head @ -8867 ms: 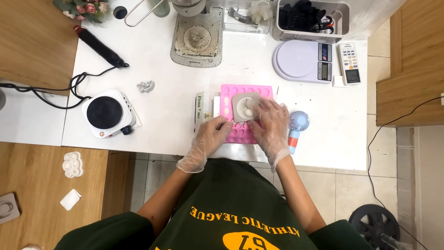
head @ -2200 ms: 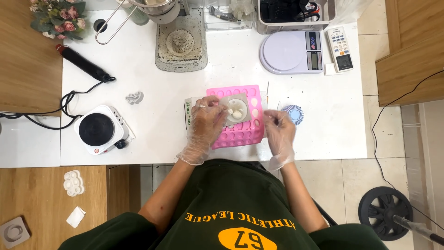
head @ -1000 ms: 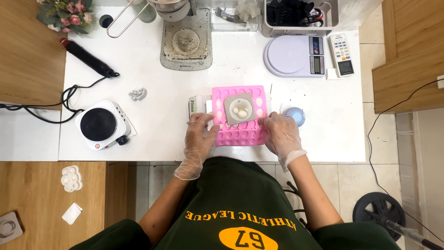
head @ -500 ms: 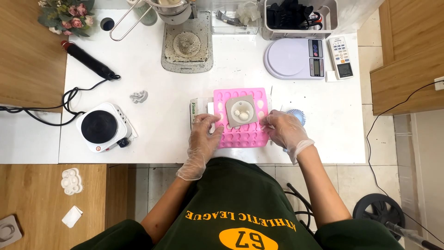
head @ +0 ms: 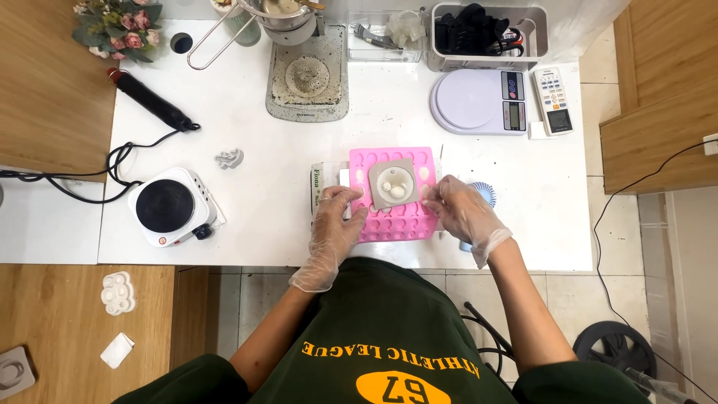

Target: Removing small wax pieces from a silicone mold and placing them into a tray.

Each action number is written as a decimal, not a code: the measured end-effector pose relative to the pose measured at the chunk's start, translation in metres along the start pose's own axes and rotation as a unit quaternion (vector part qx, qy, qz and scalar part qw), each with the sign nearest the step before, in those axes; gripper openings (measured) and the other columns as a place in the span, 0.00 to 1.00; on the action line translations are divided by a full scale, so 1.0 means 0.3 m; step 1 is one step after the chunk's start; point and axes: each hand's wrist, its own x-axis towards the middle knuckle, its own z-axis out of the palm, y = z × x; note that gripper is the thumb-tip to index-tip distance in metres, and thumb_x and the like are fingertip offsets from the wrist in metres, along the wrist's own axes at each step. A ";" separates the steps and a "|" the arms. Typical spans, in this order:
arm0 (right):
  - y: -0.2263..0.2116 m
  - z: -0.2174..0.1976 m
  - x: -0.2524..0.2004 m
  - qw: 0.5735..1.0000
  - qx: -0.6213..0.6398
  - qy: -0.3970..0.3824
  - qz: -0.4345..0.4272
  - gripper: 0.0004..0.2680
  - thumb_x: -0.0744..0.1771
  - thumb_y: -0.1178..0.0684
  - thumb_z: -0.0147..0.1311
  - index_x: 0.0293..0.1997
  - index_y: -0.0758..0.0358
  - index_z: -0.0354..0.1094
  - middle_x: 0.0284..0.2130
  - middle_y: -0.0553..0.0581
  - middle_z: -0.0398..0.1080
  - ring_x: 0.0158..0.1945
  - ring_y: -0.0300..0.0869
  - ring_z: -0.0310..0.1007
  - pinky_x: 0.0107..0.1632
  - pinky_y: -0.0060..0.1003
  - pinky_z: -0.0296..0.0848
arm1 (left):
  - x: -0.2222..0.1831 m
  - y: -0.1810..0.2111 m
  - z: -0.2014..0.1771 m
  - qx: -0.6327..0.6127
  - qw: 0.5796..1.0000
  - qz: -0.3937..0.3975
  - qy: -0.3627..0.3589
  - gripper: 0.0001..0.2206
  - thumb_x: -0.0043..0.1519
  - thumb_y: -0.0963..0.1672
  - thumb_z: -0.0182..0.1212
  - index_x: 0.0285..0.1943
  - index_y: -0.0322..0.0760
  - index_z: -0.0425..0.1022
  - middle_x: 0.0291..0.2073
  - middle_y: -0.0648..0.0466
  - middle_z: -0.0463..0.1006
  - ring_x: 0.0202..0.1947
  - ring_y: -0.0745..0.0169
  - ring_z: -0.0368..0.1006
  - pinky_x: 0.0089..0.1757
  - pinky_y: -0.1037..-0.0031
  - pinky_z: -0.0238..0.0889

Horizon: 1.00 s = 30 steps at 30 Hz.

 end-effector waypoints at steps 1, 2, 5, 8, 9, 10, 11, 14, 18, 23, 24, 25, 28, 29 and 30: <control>-0.017 -0.008 0.014 1.000 0.000 0.000 0.000 0.11 0.67 0.49 0.59 0.34 0.66 0.65 0.32 0.61 0.70 0.37 0.53 0.73 0.47 0.46 0.71 | 0.001 0.002 -0.001 0.000 1.000 0.000 0.000 0.14 0.57 0.42 0.69 0.52 0.41 0.79 0.52 0.55 0.71 0.51 0.59 0.73 0.48 0.70 0.73; -0.032 -0.015 0.023 1.000 0.003 0.009 -0.004 0.11 0.67 0.48 0.59 0.35 0.67 0.66 0.32 0.62 0.71 0.37 0.54 0.73 0.46 0.46 0.70 | 0.000 0.004 0.000 0.004 1.000 0.002 0.003 0.14 0.57 0.42 0.69 0.52 0.41 0.79 0.52 0.54 0.71 0.52 0.58 0.73 0.49 0.69 0.72; -0.084 -0.041 0.066 1.000 0.023 0.015 -0.012 0.10 0.67 0.48 0.59 0.36 0.66 0.69 0.33 0.63 0.72 0.37 0.55 0.73 0.45 0.48 0.71 | -0.001 0.023 0.000 0.012 1.000 0.001 0.003 0.14 0.56 0.42 0.69 0.52 0.41 0.80 0.53 0.53 0.71 0.52 0.56 0.73 0.50 0.67 0.71; -0.129 -0.049 0.120 1.000 0.012 -0.007 -0.007 0.09 0.66 0.48 0.58 0.35 0.65 0.72 0.32 0.63 0.73 0.36 0.55 0.75 0.44 0.48 0.72 | 0.001 0.021 -0.005 0.023 1.000 0.001 0.001 0.14 0.56 0.42 0.70 0.52 0.40 0.80 0.53 0.52 0.71 0.52 0.55 0.73 0.51 0.66 0.70; -0.141 -0.049 0.138 1.000 -0.018 -0.026 0.004 0.10 0.66 0.48 0.59 0.34 0.66 0.72 0.32 0.63 0.74 0.36 0.55 0.76 0.43 0.48 0.73 | 0.002 0.016 -0.005 0.028 1.000 0.005 -0.001 0.14 0.56 0.43 0.70 0.52 0.40 0.79 0.53 0.52 0.71 0.52 0.55 0.73 0.51 0.66 0.70; -0.146 -0.052 0.148 0.999 -0.019 -0.027 0.002 0.10 0.66 0.48 0.59 0.34 0.66 0.72 0.32 0.63 0.74 0.36 0.55 0.76 0.43 0.48 0.73 | 0.003 0.014 -0.002 0.027 1.000 0.004 0.001 0.14 0.56 0.43 0.70 0.52 0.40 0.79 0.53 0.52 0.71 0.52 0.55 0.73 0.51 0.66 0.70; -0.152 -0.055 0.157 0.999 -0.030 -0.041 -0.005 0.09 0.66 0.48 0.59 0.35 0.64 0.74 0.32 0.63 0.75 0.36 0.55 0.76 0.44 0.48 0.73 | 0.003 0.011 0.000 0.026 1.000 0.010 -0.001 0.14 0.57 0.43 0.70 0.52 0.39 0.79 0.53 0.52 0.71 0.52 0.55 0.72 0.50 0.67 0.70; -0.137 -0.043 0.182 0.996 -0.052 -0.053 -0.039 0.07 0.65 0.50 0.58 0.36 0.62 0.77 0.33 0.62 0.77 0.36 0.55 0.76 0.45 0.48 0.74 | 0.000 0.005 0.004 0.020 1.000 0.019 -0.003 0.14 0.57 0.43 0.69 0.52 0.38 0.79 0.52 0.52 0.71 0.52 0.56 0.72 0.50 0.67 0.70; -0.138 -0.048 0.206 0.992 -0.083 -0.050 -0.077 0.07 0.65 0.51 0.57 0.38 0.61 0.77 0.35 0.61 0.76 0.36 0.56 0.76 0.44 0.48 0.73 | 0.005 -0.015 0.020 0.006 1.000 0.024 -0.009 0.14 0.57 0.43 0.69 0.52 0.37 0.79 0.52 0.53 0.70 0.52 0.57 0.71 0.50 0.68 0.71; -0.143 -0.048 0.222 0.993 -0.087 -0.048 -0.069 0.06 0.64 0.50 0.58 0.36 0.59 0.78 0.34 0.59 0.77 0.36 0.53 0.76 0.44 0.46 0.72 | 0.011 -0.017 0.021 -0.003 1.000 0.019 -0.017 0.14 0.57 0.42 0.69 0.52 0.36 0.79 0.52 0.53 0.69 0.52 0.57 0.71 0.50 0.68 0.71; -0.147 -0.048 0.224 0.992 -0.100 -0.050 -0.052 0.06 0.64 0.50 0.58 0.35 0.58 0.78 0.34 0.59 0.77 0.36 0.53 0.76 0.45 0.46 0.71 | 0.011 -0.019 0.022 -0.002 1.000 0.020 -0.016 0.15 0.57 0.42 0.69 0.52 0.36 0.79 0.52 0.53 0.69 0.52 0.57 0.70 0.50 0.68 0.70; -0.160 -0.058 0.221 0.992 -0.101 -0.051 -0.052 0.06 0.64 0.50 0.58 0.35 0.58 0.78 0.34 0.59 0.77 0.36 0.53 0.76 0.45 0.46 0.71 | 0.011 -0.026 0.026 -0.002 1.000 0.020 -0.016 0.15 0.57 0.42 0.69 0.52 0.36 0.79 0.52 0.53 0.69 0.52 0.57 0.70 0.50 0.68 0.70; -0.188 -0.084 0.209 0.992 -0.113 -0.055 -0.004 0.07 0.63 0.49 0.61 0.30 0.60 0.76 0.32 0.58 0.76 0.36 0.52 0.76 0.44 0.45 0.71 | 0.012 -0.031 0.029 -0.003 0.999 0.032 -0.007 0.15 0.56 0.42 0.70 0.52 0.36 0.79 0.53 0.53 0.69 0.53 0.57 0.70 0.52 0.68 0.69; -0.189 -0.089 0.204 0.996 -0.089 -0.021 -0.007 0.06 0.62 0.50 0.63 0.29 0.61 0.75 0.31 0.58 0.75 0.36 0.52 0.75 0.44 0.45 0.71 | 0.013 -0.022 0.024 -0.009 1.000 0.023 -0.011 0.15 0.56 0.42 0.69 0.52 0.36 0.79 0.53 0.53 0.69 0.53 0.58 0.71 0.51 0.68 0.70; -0.190 -0.093 0.196 0.998 -0.066 0.012 -0.010 0.06 0.61 0.51 0.64 0.28 0.62 0.74 0.30 0.58 0.74 0.35 0.53 0.75 0.43 0.45 0.72 | 0.011 -0.012 0.019 -0.014 1.000 0.013 -0.015 0.15 0.56 0.42 0.69 0.53 0.37 0.78 0.53 0.54 0.69 0.53 0.59 0.71 0.51 0.69 0.70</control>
